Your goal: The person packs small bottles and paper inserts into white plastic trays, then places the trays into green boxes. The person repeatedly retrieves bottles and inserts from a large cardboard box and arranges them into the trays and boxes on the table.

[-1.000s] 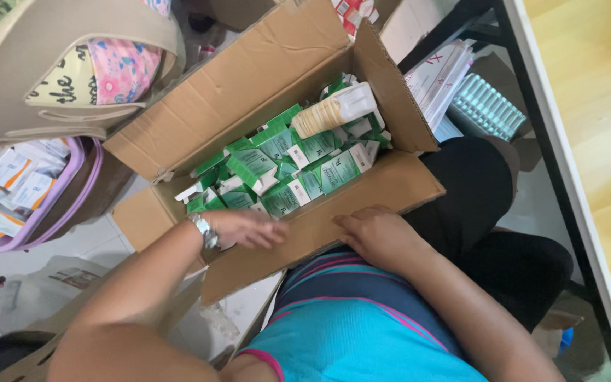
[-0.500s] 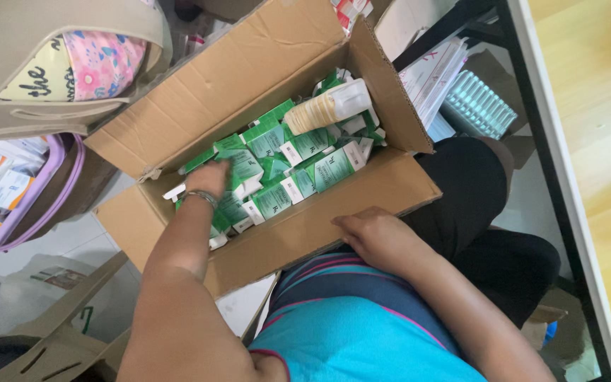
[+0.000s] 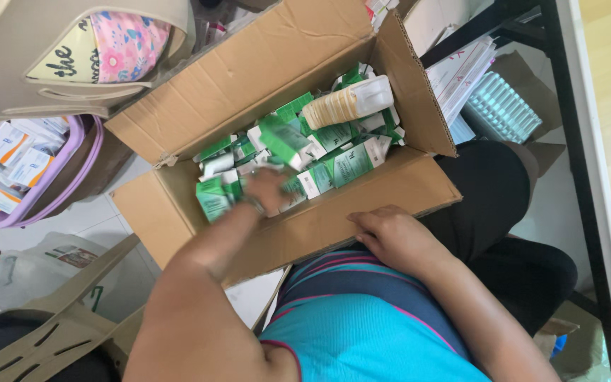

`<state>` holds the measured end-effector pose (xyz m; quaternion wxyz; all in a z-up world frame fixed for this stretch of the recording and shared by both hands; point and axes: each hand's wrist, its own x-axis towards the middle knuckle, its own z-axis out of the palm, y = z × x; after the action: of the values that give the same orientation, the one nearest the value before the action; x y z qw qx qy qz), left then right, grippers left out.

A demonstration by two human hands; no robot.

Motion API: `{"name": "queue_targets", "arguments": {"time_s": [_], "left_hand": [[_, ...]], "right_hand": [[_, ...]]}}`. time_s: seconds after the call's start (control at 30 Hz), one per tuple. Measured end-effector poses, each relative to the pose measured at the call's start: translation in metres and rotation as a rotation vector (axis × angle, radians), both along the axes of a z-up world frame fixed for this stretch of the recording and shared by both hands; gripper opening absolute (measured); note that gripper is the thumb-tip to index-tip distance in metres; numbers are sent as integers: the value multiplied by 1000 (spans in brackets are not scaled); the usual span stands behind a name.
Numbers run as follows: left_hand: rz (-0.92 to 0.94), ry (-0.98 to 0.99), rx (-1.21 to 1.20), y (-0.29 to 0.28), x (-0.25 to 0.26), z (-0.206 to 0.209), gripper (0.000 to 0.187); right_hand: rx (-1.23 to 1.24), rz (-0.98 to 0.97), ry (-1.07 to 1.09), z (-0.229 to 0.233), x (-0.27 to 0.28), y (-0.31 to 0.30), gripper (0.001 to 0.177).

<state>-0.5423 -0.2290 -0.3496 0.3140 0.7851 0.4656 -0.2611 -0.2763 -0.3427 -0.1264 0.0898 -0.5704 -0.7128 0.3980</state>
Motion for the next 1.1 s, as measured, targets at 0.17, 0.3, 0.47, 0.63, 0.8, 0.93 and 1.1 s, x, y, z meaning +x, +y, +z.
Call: {"name": "queue_targets", "arguments": {"time_s": [0.17, 0.3, 0.47, 0.63, 0.8, 0.93, 1.1], "left_hand": [[123, -252, 100, -41, 16, -11, 78], [12, -350, 134, -19, -21, -25, 68], [63, -375, 44, -7, -52, -31, 63], [170, -194, 426, 32, -70, -40, 54], [247, 187, 90, 59, -72, -58, 66], [148, 178, 135, 52, -69, -64, 44], [173, -73, 150, 60, -75, -41, 53]], "right_hand": [[9, 8, 6, -1, 0, -1, 38], [-26, 7, -9, 1, 2, -1, 39], [-29, -17, -1, 2, 3, -3, 39], [-71, -22, -23, 3, 2, -2, 40], [-73, -34, -23, 5, 1, 2, 40], [-15, -6, 6, 1, 3, 4, 39], [-29, -8, 11, 0, 5, 1, 40]]}}
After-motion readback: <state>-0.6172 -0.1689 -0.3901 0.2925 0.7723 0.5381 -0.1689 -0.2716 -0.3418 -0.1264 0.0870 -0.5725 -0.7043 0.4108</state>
